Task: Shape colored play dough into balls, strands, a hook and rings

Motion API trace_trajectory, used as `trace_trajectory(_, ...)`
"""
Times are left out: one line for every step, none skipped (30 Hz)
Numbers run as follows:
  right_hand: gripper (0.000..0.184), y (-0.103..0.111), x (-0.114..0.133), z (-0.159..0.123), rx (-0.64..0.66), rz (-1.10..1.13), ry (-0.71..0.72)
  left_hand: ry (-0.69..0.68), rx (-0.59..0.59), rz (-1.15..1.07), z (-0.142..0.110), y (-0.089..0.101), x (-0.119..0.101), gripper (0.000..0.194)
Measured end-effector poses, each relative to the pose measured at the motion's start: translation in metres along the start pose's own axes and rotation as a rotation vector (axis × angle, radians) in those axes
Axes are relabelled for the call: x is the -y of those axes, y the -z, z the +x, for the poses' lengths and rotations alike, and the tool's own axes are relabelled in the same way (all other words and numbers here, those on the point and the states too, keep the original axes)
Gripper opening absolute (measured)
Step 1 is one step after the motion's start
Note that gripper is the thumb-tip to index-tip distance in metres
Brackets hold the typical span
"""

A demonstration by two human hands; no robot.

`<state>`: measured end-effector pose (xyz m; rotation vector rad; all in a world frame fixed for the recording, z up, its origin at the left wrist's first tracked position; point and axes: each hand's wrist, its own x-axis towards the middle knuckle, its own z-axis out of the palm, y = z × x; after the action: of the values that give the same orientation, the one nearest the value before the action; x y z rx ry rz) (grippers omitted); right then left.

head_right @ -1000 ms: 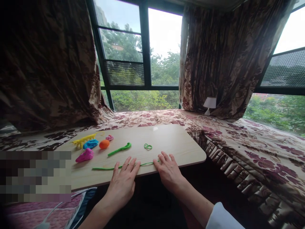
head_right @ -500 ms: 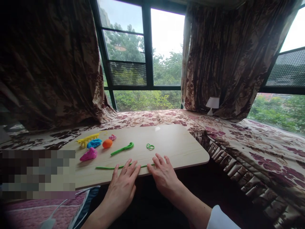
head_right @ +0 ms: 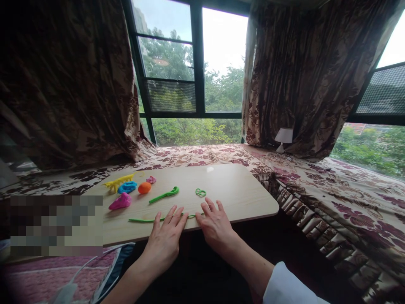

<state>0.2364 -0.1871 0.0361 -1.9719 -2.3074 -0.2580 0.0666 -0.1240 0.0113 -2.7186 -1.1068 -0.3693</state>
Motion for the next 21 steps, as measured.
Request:
trace_trajectory(0.044,0.0,0.0,0.001,0.001,-0.002,-0.006,0.002,0.004,0.001,0.001,0.001,0.001,0.063)
trace_trajectory(0.044,0.0,0.001,0.001,0.0,-0.003,-0.006,-0.001,0.008,0.003,0.0,0.001,0.001,0.063)
trace_trajectory(0.045,0.0,0.001,0.0,0.0,-0.004,-0.002,-0.007,0.011,0.004,0.0,0.001,0.002,0.064)
trace_trajectory(0.045,0.0,0.002,-0.001,0.001,-0.005,0.008,-0.016,0.013,0.004,-0.002,0.001,0.003,0.065)
trace_trajectory(0.046,0.0,0.002,-0.003,0.003,-0.006,0.017,-0.022,0.013,0.003,-0.003,0.001,0.003,0.065)
trace_trajectory(0.046,0.0,0.002,-0.004,0.005,-0.007,0.023,-0.024,0.011,0.002,-0.004,0.001,0.003,0.065)
trace_trajectory(0.046,0.0,0.002,-0.005,0.008,-0.008,0.023,-0.024,0.009,0.0,-0.005,0.002,0.003,0.065)
trace_trajectory(0.046,0.001,0.002,-0.005,0.011,-0.009,0.018,-0.021,0.007,0.0,-0.004,0.002,0.002,0.064)
trace_trajectory(0.046,0.001,0.002,-0.004,0.014,-0.009,0.008,-0.015,0.007,0.001,-0.003,0.002,0.002,0.063)
trace_trajectory(0.046,0.001,0.001,-0.003,0.016,-0.009,-0.004,-0.01,0.009,0.003,-0.002,0.003,0.001,0.062)
trace_trajectory(0.046,0.002,0.001,-0.002,0.017,-0.009,-0.015,-0.006,0.014,0.005,0.0,0.003,0.001,0.062)
trace_trajectory(0.046,0.001,0.001,-0.001,0.017,-0.007,-0.02,-0.006,0.02,0.007,0.0,0.004,0.001,0.063)
trace_trajectory(0.047,0.001,0.0,-0.001,0.015,-0.004,-0.016,-0.009,0.023,0.009,0.0,0.004,0.001,0.063)
trace_trajectory(0.048,0.0,0.0,-0.003,0.01,0.001,-0.004,-0.014,0.023,0.009,-0.002,0.004,0.001,0.064)
trace_trajectory(0.049,-0.001,0.0,-0.005,0.002,0.008,0.011,-0.021,0.018,0.008,-0.004,0.003,0.001,0.064)
trace_trajectory(0.05,-0.002,0.0,-0.007,-0.006,0.017,0.025,-0.026,0.008,0.006,-0.006,0.003,0.001,0.064)
trace_trajectory(0.05,-0.002,0.0,-0.01,-0.011,0.026,0.032,-0.025,-0.004,0.004,-0.008,0.003,0.001,0.063)
trace_trajectory(0.051,-0.003,0.0,-0.012,-0.014,0.035,0.027,-0.019,-0.018,0.001,-0.01,0.003,0.001,0.062)
trace_trajectory(0.052,-0.003,-0.001,-0.013,-0.011,0.042,0.015,-0.01,-0.032,-0.001,-0.011,0.003,0.0,0.06)
trace_trajectory(0.053,-0.003,-0.002,-0.013,-0.005,0.049,0.001,-0.001,-0.045,-0.002,-0.011,0.003,0.0,0.058)
trace_trajectory(0.056,-0.003,-0.004,-0.012,0.002,0.056,-0.013,0.005,-0.054,-0.004,-0.01,0.004,0.0,0.056)
